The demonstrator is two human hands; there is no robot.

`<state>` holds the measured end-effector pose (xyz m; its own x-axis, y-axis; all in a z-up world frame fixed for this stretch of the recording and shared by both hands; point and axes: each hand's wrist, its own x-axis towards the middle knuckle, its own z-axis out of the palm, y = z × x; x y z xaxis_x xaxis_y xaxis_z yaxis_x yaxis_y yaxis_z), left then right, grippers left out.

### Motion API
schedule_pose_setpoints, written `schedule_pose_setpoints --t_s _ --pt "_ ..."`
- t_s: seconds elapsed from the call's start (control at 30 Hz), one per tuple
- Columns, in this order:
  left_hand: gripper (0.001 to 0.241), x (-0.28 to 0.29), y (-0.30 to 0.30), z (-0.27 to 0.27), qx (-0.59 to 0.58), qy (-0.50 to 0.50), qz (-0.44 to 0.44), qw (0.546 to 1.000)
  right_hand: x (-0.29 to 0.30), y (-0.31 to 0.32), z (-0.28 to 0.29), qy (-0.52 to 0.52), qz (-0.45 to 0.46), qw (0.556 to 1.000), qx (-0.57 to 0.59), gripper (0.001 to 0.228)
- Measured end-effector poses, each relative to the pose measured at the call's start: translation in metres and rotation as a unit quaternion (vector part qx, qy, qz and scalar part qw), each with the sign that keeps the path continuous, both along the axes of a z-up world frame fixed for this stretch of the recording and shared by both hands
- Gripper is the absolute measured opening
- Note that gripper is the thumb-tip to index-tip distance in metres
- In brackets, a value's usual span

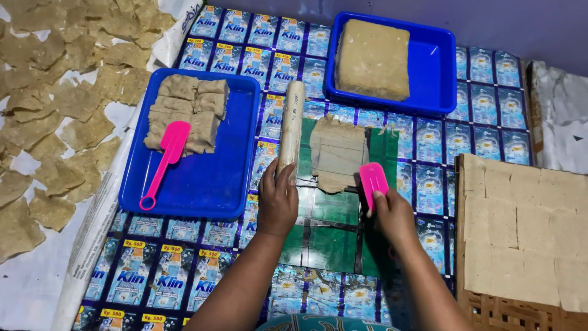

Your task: The person is rolling and cutting thin sheets of dough into smaller pieces on a workspace.

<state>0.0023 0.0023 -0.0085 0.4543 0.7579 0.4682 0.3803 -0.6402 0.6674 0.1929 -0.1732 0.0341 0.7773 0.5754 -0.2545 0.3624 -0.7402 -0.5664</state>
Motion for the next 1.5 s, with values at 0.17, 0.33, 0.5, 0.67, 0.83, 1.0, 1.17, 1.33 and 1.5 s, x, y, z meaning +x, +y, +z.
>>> schedule_pose_setpoints --t_s 0.17,0.33,0.5,0.67,0.83,1.0,1.17,1.33,1.5 --pt "0.036 0.001 -0.002 -0.006 0.008 -0.003 0.004 1.000 -0.021 -0.011 -0.017 0.097 -0.070 0.992 -0.039 0.038" --pt "0.035 0.002 -0.001 -0.009 0.025 -0.005 0.011 1.000 -0.014 0.004 -0.021 0.143 -0.083 0.986 -0.034 0.038" --pt "0.033 0.002 0.000 -0.009 0.028 -0.010 0.010 1.000 -0.018 0.015 -0.045 0.262 -0.054 0.959 0.091 0.028" --pt "0.033 0.002 -0.001 -0.009 0.026 -0.012 0.009 1.000 -0.067 0.027 0.019 -0.016 0.117 0.992 -0.042 0.033" --pt "0.031 0.002 -0.001 -0.005 0.016 -0.011 0.006 1.000 -0.081 0.021 0.047 -0.105 0.255 0.948 -0.157 0.051" --pt "0.035 0.000 -0.003 0.001 -0.030 0.005 -0.008 1.000 -0.070 0.004 0.102 -0.067 0.269 0.945 -0.172 0.044" --pt "0.035 0.000 -0.004 -0.003 -0.030 0.009 -0.006 0.999 -0.018 -0.019 0.061 -0.192 0.180 0.932 -0.250 0.051" --pt "0.037 0.001 -0.001 -0.004 -0.025 0.013 -0.005 1.000 0.010 -0.007 -0.006 -0.288 0.136 0.908 -0.271 0.036" --pt "0.036 0.001 -0.001 -0.006 -0.020 0.008 0.000 1.000 0.028 0.017 -0.052 -0.365 0.115 0.890 -0.247 0.031"
